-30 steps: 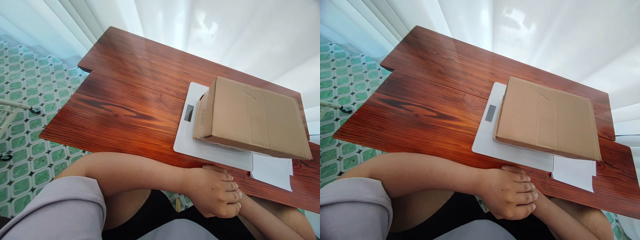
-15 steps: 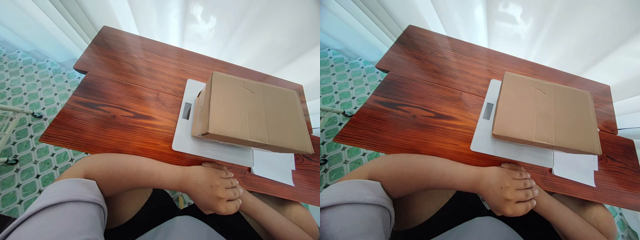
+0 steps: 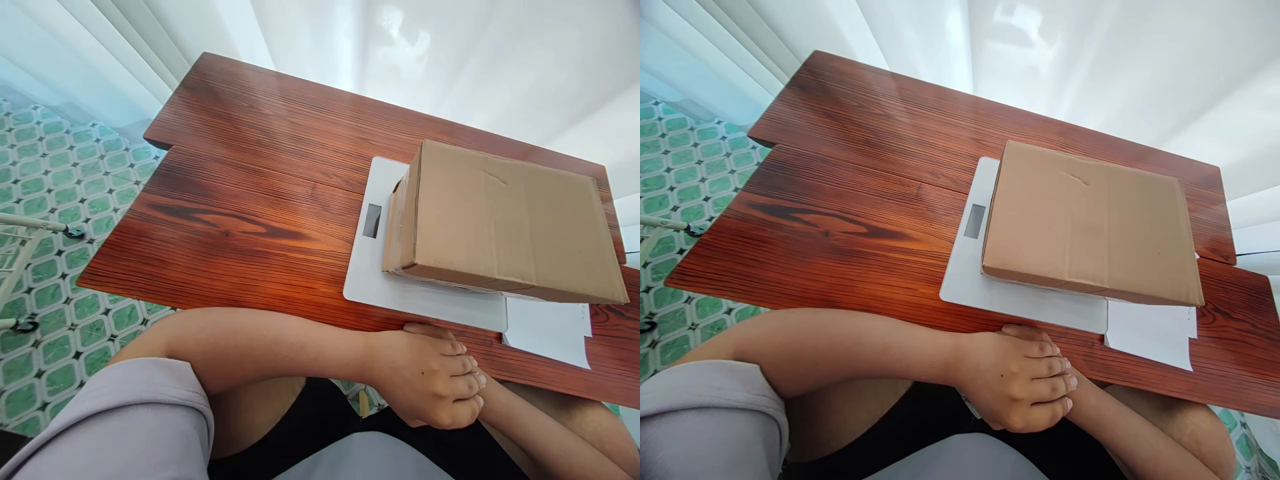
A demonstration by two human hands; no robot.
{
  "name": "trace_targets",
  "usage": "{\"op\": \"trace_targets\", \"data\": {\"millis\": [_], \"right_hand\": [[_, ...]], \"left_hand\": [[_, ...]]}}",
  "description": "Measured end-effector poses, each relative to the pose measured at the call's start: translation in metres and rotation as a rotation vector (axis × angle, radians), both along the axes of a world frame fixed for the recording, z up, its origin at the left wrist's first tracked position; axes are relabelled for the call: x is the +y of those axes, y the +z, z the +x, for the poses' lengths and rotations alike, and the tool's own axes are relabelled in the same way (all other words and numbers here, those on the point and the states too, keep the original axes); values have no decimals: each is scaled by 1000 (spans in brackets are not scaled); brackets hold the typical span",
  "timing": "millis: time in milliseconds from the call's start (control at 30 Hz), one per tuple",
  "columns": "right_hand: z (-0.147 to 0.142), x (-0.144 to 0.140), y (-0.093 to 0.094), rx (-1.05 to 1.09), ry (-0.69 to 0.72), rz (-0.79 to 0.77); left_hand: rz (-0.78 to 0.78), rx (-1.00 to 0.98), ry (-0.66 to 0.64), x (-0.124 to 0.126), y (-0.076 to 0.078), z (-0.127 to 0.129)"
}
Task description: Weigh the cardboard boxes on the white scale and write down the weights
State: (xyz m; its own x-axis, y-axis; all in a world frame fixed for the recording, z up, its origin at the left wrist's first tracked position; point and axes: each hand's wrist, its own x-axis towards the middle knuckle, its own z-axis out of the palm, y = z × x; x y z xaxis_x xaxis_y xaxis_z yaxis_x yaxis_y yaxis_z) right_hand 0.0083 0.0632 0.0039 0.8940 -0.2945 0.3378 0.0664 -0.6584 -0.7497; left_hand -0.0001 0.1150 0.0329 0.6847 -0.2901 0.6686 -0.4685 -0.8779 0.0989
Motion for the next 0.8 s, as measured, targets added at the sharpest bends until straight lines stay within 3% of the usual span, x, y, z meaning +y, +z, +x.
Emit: {"op": "trace_targets", "data": {"millis": [67,200,300,567,800], "right_hand": [[-1,11,4,-33,-117,-78],[-5,28,16,-17,-200,-202],[-8,34,22,-32,-267,-192],[-6,38,20,-109,-294,-210],[-6,35,15,-194,-317,-365]], "left_hand": [[6,8,1,0,0,0],[30,46,0,-1,0,0],[-3,-29,42,-3,-3,1],[1,-80,70,-6,-8,2],[41,14,5,0,2,1]]}}
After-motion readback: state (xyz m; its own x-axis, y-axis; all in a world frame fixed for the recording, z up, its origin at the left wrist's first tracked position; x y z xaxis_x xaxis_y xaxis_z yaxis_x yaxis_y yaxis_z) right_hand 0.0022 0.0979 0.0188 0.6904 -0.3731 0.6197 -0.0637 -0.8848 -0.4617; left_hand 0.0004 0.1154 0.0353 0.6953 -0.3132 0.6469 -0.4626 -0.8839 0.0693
